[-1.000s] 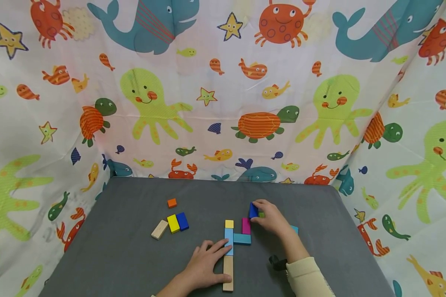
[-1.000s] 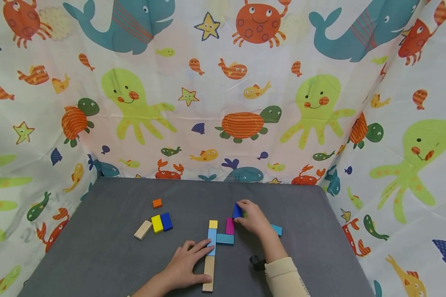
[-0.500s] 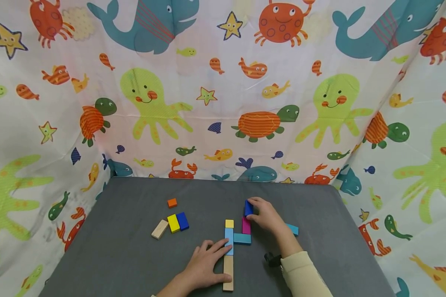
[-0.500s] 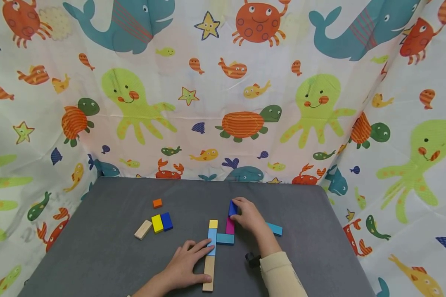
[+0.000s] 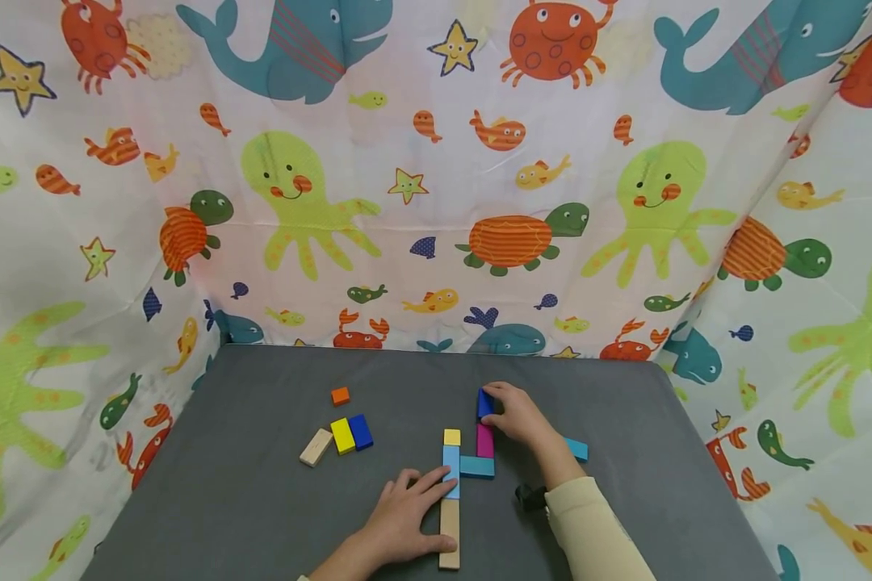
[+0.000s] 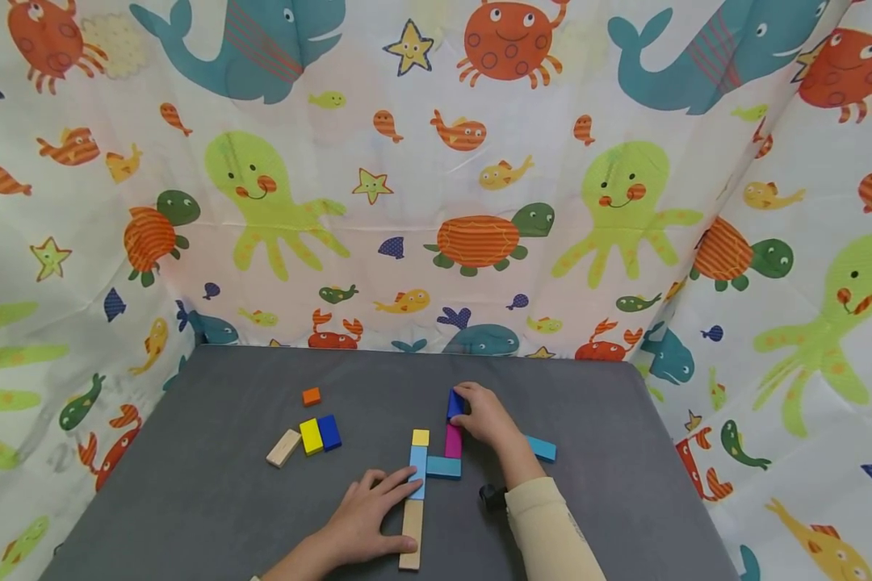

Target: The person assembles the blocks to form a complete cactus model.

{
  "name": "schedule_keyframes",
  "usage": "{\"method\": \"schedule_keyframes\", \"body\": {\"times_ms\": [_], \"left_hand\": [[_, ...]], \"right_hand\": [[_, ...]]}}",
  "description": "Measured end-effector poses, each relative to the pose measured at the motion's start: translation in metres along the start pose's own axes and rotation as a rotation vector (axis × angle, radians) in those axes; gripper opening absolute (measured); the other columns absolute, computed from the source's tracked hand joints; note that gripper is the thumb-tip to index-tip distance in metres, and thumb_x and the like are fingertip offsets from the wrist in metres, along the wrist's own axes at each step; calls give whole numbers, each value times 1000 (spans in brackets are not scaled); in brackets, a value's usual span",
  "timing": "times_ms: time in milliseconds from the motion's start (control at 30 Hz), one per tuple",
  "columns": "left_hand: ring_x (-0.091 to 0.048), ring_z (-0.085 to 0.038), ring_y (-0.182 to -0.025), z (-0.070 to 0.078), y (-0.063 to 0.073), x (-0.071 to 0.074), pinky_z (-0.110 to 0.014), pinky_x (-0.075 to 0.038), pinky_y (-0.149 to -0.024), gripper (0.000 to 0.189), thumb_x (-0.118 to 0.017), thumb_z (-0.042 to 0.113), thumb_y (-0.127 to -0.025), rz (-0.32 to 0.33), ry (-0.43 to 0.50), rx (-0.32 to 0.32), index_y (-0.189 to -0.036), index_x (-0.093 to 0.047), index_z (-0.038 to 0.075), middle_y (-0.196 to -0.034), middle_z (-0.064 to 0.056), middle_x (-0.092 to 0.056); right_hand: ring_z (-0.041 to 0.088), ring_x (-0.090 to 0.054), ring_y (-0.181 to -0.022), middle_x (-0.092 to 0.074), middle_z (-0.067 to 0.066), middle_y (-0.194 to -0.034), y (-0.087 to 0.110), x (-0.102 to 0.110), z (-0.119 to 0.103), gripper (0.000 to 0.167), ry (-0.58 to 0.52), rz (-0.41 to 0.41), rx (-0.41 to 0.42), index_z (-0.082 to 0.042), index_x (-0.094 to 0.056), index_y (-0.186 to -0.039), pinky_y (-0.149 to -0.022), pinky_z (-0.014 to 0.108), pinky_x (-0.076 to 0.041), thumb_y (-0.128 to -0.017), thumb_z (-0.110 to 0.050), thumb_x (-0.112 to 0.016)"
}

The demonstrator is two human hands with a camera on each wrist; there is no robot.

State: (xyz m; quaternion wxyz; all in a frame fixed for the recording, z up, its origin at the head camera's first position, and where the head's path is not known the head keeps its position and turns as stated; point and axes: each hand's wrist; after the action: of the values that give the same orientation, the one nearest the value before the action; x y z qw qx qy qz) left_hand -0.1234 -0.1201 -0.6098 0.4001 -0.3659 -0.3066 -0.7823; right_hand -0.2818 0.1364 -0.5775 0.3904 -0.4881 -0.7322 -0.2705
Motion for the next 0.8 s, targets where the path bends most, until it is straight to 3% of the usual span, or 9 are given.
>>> {"method": "schedule_keyframes", "body": {"times_ms": [533,800], "left_hand": [[-40,-22,-129,-6,-5,-7,-44,-39,-90,86,-68,82,-83,8,17,21,-158,-43,51,-169,24,-31],[-40,-22,-128,-2,-4,-2,-44,-39,-90,85,-68,81,-84,-10,6,31,-159,-43,50,-170,23,-32]], "right_hand": [[42,-53,-141,-59,19,-151,-4,0,2,59,14,-64,6,-3,-62,-147,-115,60,-43,-94,-19,-83],[42,-52,-142,-59,19,-151,-3,2,-2,58,16,-97,-19,-4,-63,-147,-116,60,-42,-94,-19,-83]]}}
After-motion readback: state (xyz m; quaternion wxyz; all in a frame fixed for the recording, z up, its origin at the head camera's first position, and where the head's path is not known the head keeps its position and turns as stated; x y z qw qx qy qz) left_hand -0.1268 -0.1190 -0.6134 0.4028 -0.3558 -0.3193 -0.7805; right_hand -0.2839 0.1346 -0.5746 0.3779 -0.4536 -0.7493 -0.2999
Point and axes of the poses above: each hand's wrist, its own y-axis away from the middle knuckle, its own x-axis out of the back of the hand, z = x × y
